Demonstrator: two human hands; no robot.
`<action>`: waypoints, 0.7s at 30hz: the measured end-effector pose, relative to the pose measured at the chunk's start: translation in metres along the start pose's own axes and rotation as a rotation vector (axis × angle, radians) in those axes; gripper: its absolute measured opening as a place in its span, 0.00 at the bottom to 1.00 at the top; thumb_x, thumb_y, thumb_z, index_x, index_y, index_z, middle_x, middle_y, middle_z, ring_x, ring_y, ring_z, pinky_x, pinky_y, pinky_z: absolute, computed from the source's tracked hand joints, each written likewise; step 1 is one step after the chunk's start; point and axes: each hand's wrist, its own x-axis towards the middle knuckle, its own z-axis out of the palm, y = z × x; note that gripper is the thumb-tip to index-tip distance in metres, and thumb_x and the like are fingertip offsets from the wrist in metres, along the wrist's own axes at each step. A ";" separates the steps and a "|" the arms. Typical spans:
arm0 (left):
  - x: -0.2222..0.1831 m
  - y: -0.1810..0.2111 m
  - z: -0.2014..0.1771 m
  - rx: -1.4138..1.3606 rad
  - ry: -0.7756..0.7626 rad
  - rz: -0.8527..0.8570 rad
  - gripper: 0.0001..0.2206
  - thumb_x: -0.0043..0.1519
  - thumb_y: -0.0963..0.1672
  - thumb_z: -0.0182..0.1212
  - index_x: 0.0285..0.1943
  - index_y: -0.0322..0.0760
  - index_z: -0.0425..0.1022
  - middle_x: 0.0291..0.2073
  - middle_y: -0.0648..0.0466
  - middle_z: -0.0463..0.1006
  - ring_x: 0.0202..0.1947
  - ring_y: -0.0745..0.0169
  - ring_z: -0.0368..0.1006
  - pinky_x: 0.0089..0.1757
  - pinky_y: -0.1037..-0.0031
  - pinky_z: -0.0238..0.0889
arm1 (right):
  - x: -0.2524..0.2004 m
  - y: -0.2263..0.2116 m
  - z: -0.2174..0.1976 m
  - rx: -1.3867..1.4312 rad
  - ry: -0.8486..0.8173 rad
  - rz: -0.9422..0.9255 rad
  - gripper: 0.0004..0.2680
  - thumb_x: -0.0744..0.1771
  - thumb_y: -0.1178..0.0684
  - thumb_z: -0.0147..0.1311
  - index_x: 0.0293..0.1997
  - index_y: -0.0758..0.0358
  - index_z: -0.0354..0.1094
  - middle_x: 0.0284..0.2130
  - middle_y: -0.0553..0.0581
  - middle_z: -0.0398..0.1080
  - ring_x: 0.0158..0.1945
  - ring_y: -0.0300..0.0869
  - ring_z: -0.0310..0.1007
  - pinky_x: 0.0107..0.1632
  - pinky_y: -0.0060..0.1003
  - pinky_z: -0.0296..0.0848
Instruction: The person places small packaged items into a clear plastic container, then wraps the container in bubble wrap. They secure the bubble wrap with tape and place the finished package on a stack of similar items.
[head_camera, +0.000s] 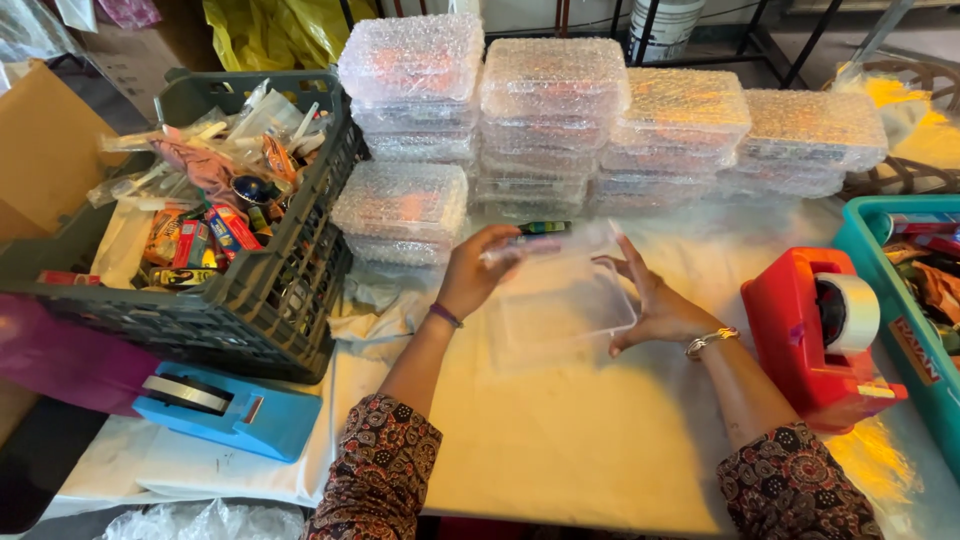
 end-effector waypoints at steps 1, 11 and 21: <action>-0.001 -0.017 0.005 0.001 0.002 0.000 0.19 0.60 0.49 0.71 0.55 0.36 0.77 0.53 0.51 0.79 0.55 0.61 0.74 0.53 0.70 0.68 | 0.001 0.003 0.003 0.000 -0.002 -0.001 0.60 0.47 0.45 0.79 0.77 0.49 0.18 0.69 0.60 0.56 0.74 0.55 0.48 0.70 0.50 0.48; -0.004 -0.059 0.046 -0.446 0.315 -0.319 0.25 0.62 0.47 0.70 0.63 0.35 0.64 0.43 0.50 0.77 0.36 0.70 0.76 0.34 0.78 0.71 | -0.001 -0.006 -0.002 0.385 0.030 0.043 0.39 0.57 0.29 0.65 0.74 0.54 0.53 0.70 0.56 0.53 0.71 0.49 0.56 0.69 0.52 0.55; -0.005 -0.056 0.032 -0.258 0.367 -0.390 0.38 0.55 0.45 0.76 0.71 0.39 0.55 0.42 0.46 0.75 0.32 0.64 0.78 0.31 0.77 0.72 | 0.003 0.013 0.003 0.137 0.060 0.205 0.26 0.62 0.44 0.64 0.69 0.57 0.63 0.43 0.56 0.70 0.51 0.43 0.71 0.57 0.40 0.69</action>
